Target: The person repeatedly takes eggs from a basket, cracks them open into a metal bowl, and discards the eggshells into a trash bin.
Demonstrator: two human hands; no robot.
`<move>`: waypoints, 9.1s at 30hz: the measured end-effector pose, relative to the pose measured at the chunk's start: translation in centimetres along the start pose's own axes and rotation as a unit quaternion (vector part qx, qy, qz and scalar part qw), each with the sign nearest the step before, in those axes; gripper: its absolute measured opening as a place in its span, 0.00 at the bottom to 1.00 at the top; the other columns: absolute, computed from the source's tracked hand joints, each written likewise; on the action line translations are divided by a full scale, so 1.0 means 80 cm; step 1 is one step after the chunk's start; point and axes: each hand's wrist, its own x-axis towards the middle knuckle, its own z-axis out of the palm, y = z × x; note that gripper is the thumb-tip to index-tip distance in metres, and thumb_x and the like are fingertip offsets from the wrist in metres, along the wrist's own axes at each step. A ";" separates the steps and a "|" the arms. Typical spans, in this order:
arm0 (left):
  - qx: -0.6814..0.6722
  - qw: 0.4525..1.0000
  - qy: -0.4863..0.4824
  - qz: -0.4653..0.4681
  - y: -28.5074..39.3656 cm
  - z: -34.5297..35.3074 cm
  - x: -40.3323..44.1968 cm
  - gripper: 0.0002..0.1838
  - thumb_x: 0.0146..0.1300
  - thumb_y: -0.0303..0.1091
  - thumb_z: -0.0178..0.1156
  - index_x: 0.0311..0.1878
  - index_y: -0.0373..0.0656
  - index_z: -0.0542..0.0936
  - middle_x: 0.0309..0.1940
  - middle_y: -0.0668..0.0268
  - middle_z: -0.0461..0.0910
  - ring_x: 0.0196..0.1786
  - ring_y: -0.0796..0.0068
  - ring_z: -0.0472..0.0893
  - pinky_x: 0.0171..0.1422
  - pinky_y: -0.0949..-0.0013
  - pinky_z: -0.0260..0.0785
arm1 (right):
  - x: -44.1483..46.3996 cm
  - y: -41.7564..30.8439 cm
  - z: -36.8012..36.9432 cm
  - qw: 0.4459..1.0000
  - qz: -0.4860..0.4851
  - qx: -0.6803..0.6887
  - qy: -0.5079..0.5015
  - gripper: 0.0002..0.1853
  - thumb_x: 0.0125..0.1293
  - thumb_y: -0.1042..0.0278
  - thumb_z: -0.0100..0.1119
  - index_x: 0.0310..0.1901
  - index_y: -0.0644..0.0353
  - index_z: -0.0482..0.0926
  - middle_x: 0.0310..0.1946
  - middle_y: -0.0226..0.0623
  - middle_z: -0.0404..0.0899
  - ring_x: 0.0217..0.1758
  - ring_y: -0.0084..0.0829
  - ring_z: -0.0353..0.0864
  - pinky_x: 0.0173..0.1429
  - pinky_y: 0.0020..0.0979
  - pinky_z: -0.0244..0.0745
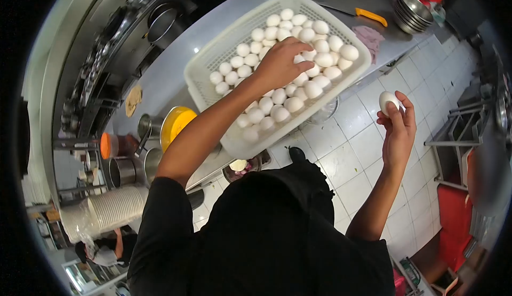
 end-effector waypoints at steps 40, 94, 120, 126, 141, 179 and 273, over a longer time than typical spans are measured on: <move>-0.672 0.519 0.477 -0.227 -0.065 -0.178 -0.378 0.14 0.77 0.33 0.39 0.51 0.33 0.71 0.47 0.56 0.75 0.52 0.63 0.77 0.60 0.58 0.75 | -0.253 0.067 0.422 0.782 -0.539 -0.008 -0.313 0.24 0.63 0.74 0.67 0.59 0.64 0.72 0.58 0.48 0.77 0.57 0.42 0.77 0.56 0.36 0.72; -0.056 0.884 0.347 -0.307 -0.111 -0.192 -0.412 0.19 0.50 0.34 0.72 0.44 0.36 0.84 0.34 0.59 0.86 0.37 0.71 0.85 0.46 0.69 0.77 | -0.175 0.104 0.499 0.623 -0.321 -0.289 -0.652 0.19 0.56 0.74 0.59 0.51 0.65 0.81 0.28 0.45 0.84 0.27 0.30 0.81 0.38 0.29 0.76; -0.575 0.566 0.553 -0.207 0.023 -0.237 -0.682 0.17 0.74 0.42 0.54 0.45 0.33 0.76 0.38 0.57 0.81 0.39 0.62 0.84 0.48 0.63 0.80 | -0.437 0.052 0.499 0.803 -0.140 0.036 -0.579 0.23 0.69 0.76 0.57 0.63 0.69 0.65 0.49 0.48 0.79 0.45 0.32 0.83 0.54 0.29 0.78; -0.486 0.292 0.786 -0.246 0.091 -0.125 -0.841 0.19 0.76 0.44 0.50 0.47 0.32 0.73 0.45 0.56 0.77 0.45 0.63 0.81 0.53 0.58 0.82 | -0.624 0.037 0.514 0.516 -0.319 0.227 -0.762 0.31 0.56 0.73 0.71 0.60 0.69 0.68 0.51 0.52 0.77 0.51 0.40 0.81 0.55 0.36 0.77; -0.480 0.236 0.791 -0.298 0.123 -0.042 -0.869 0.21 0.76 0.47 0.43 0.53 0.37 0.74 0.41 0.50 0.82 0.36 0.59 0.84 0.37 0.68 0.80 | -0.748 0.180 0.554 0.349 -0.367 -0.099 -0.857 0.16 0.67 0.55 0.56 0.37 0.61 0.84 0.32 0.49 0.83 0.39 0.53 0.83 0.47 0.49 0.76; -0.635 0.503 0.528 -0.253 -0.014 -0.140 -0.402 0.17 0.78 0.35 0.43 0.57 0.29 0.67 0.52 0.49 0.72 0.57 0.54 0.76 0.64 0.57 0.75 | 0.010 0.052 0.307 0.897 -0.257 -0.235 -0.273 0.17 0.66 0.67 0.65 0.55 0.60 0.81 0.33 0.29 0.82 0.37 0.16 0.76 0.44 0.19 0.74; -0.440 0.291 0.796 -0.297 0.111 -0.066 -0.852 0.20 0.73 0.44 0.53 0.46 0.32 0.76 0.42 0.56 0.79 0.45 0.63 0.83 0.52 0.59 0.80 | -0.720 0.033 0.505 0.492 -0.355 0.360 -0.709 0.31 0.53 0.70 0.75 0.56 0.65 0.71 0.41 0.41 0.80 0.33 0.25 0.80 0.35 0.26 0.77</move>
